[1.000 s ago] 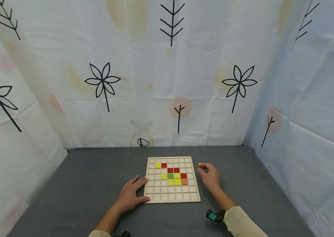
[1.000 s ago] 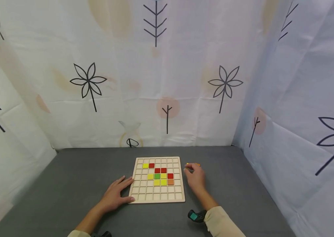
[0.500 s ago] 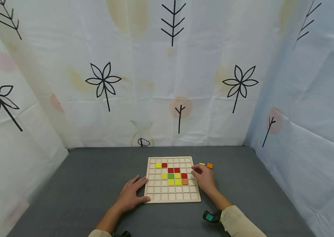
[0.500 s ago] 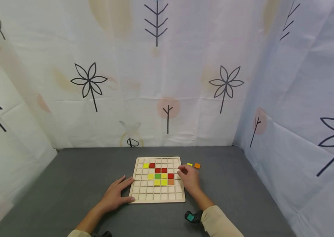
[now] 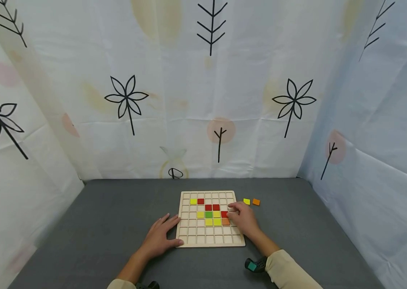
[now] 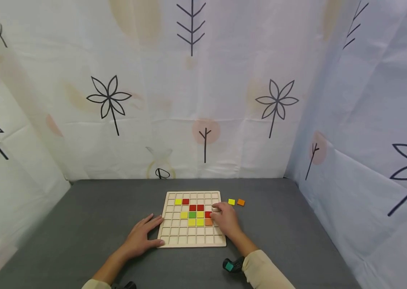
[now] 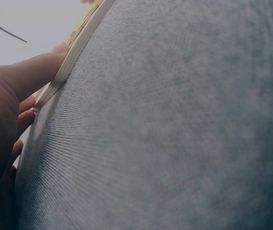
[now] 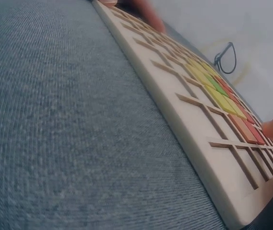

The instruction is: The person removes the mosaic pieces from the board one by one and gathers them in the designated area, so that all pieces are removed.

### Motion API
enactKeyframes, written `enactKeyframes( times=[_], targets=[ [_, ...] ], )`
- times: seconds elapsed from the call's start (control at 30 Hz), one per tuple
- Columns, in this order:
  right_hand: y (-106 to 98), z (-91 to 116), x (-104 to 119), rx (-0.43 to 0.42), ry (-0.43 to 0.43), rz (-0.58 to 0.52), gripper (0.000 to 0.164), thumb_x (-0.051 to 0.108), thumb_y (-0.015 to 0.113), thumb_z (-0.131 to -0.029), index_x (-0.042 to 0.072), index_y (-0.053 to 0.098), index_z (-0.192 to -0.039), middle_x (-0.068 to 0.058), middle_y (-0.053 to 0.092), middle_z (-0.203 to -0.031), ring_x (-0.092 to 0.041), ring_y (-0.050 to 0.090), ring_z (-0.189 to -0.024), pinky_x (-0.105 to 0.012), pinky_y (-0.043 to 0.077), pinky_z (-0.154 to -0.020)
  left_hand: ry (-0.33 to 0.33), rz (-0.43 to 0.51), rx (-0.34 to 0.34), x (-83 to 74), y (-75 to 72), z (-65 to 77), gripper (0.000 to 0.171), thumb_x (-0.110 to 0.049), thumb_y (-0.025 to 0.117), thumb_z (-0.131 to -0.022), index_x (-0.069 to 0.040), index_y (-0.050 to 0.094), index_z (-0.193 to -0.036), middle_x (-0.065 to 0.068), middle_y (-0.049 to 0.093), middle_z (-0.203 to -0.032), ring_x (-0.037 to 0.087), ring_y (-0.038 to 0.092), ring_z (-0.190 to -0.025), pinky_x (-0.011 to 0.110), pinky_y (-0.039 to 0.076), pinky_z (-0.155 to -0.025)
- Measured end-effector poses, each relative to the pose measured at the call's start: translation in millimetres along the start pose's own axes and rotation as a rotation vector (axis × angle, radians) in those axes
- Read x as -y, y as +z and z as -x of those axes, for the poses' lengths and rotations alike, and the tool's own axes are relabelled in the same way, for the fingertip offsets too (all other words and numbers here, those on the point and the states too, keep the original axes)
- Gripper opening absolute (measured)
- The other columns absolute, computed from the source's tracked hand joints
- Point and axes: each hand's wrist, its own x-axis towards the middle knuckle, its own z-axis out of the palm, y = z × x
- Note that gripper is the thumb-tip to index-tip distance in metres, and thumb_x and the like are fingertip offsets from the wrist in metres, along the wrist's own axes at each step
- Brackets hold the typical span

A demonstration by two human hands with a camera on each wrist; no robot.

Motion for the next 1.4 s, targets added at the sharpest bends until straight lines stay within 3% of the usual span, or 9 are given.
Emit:
enactKeyframes(
  times=[0.13, 0.3, 0.63, 1.4],
  targets=[
    [-0.6, -0.5, 2.2, 0.040, 0.007, 0.030, 0.025, 0.008, 0.073, -0.086, 0.002, 0.072, -0.110, -0.011, 0.064, -0.110, -0.031, 0.058, -0.102, -0.049, 0.049, -0.087, -0.005, -0.004, -0.003, -0.4, 0.1, -0.2, 0.083, -0.060, 0.073, -0.076, -0.018, 0.052, -0.143, 0.001, 0.047, -0.147, 0.033, 0.028, -0.141, 0.062, 0.020, -0.109],
    [0.2, 1.0, 3.6, 0.063, -0.020, 0.090, 0.024, 0.008, 0.074, -0.085, 0.001, 0.072, -0.108, -0.014, 0.062, -0.114, -0.037, 0.053, -0.111, -0.054, 0.045, -0.092, -0.006, 0.001, -0.001, 0.0, 0.8, 0.1, 0.084, -0.062, 0.073, -0.075, -0.018, 0.052, -0.143, 0.000, 0.046, -0.147, 0.033, 0.028, -0.142, 0.062, 0.019, -0.109],
    [2.6, 2.6, 3.7, 0.070, -0.080, 0.170, 0.017, 0.009, 0.075, -0.085, 0.004, 0.075, -0.101, -0.010, 0.063, -0.110, -0.034, 0.052, -0.107, -0.052, 0.044, -0.091, 0.008, -0.001, -0.005, 0.8, 0.9, 0.5, 0.083, -0.061, 0.072, -0.076, -0.018, 0.052, -0.144, 0.000, 0.046, -0.147, 0.033, 0.028, -0.142, 0.061, 0.019, -0.110],
    [2.6, 2.1, 5.1, 0.047, -0.071, 0.135, 0.015, 0.008, 0.076, -0.084, 0.006, 0.072, -0.098, -0.009, 0.064, -0.106, -0.033, 0.053, -0.106, -0.052, 0.044, -0.090, -0.009, 0.003, 0.000, -1.2, -0.5, 0.1, 0.083, -0.061, 0.073, -0.075, -0.019, 0.052, -0.143, 0.000, 0.046, -0.147, 0.033, 0.027, -0.142, 0.062, 0.019, -0.109]
  ],
)
